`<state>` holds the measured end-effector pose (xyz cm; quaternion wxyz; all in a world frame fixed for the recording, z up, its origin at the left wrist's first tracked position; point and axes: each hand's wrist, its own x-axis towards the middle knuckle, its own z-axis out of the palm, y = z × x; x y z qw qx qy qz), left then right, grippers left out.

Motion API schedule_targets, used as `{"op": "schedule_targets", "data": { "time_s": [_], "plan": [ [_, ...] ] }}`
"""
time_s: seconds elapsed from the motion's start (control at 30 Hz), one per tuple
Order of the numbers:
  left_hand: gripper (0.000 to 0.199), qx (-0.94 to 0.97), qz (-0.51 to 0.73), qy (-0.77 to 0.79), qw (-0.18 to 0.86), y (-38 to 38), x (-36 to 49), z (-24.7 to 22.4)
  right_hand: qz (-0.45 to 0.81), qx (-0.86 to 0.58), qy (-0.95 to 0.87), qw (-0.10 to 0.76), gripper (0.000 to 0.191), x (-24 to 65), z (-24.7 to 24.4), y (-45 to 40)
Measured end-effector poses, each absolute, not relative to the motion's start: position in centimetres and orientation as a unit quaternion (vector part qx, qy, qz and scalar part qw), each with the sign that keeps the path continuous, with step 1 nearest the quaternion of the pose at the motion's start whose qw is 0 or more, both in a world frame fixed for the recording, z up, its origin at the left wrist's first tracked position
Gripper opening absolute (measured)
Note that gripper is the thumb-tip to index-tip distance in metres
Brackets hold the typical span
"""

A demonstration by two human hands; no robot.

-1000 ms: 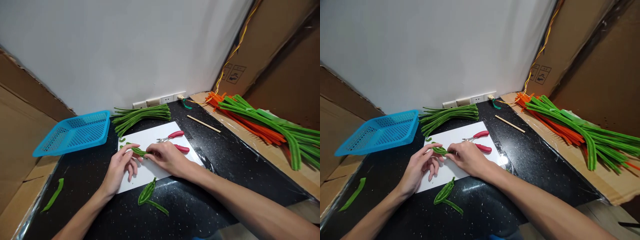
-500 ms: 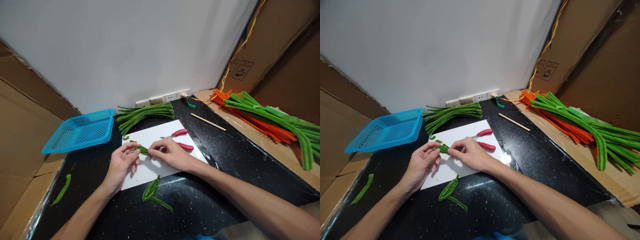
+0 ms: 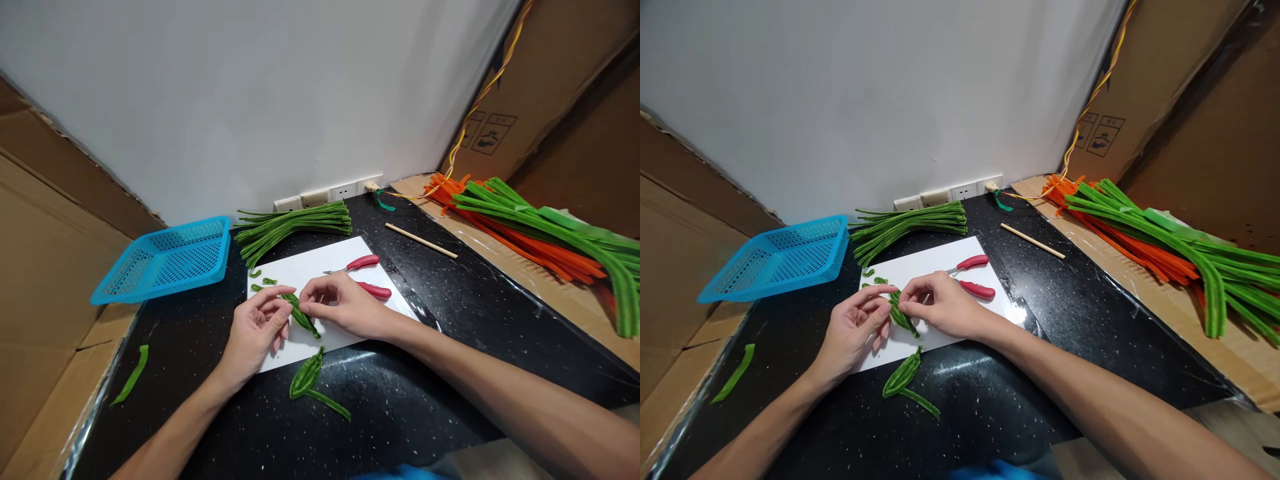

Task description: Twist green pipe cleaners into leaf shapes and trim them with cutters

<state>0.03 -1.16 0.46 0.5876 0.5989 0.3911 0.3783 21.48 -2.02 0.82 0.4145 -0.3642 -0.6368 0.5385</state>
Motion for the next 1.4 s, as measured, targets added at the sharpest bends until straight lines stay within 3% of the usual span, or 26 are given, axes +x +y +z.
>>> {"op": "schedule_targets", "data": {
  "time_s": [0.23, 0.53, 0.77, 0.97, 1.17, 1.4],
  "plan": [
    [0.044, 0.521, 0.383, 0.383, 0.66, -1.0, 0.1, 0.6, 0.513, -0.376, -0.653, 0.412, 0.013, 21.5, 1.2, -2.3],
    [0.04, 0.465, 0.372, 0.344, 0.726, -1.2, 0.2, 1.1, 0.572, -0.335, -0.619, 0.421, 0.026, 21.1, 1.4, -2.6],
    [0.037, 0.509, 0.363, 0.385, 0.679, -1.0, 0.0, 0.5, 0.616, -0.332, -0.578, 0.42, 0.036, 21.4, 0.6, -1.9],
    [0.048, 0.542, 0.354, 0.389, 0.655, -1.2, 0.4, 0.8, 0.604, -0.345, -0.562, 0.447, 0.024, 21.4, 0.2, -1.8],
    [0.049, 0.542, 0.363, 0.381, 0.655, -1.3, 0.4, 0.7, 0.633, -0.309, -0.566, 0.429, 0.04, 21.3, 0.4, -2.2],
    [0.044, 0.573, 0.338, 0.355, 0.657, -1.6, 0.4, 0.2, 0.626, -0.336, -0.578, 0.401, 0.039, 21.1, 0.3, -2.5]
  ]
}}
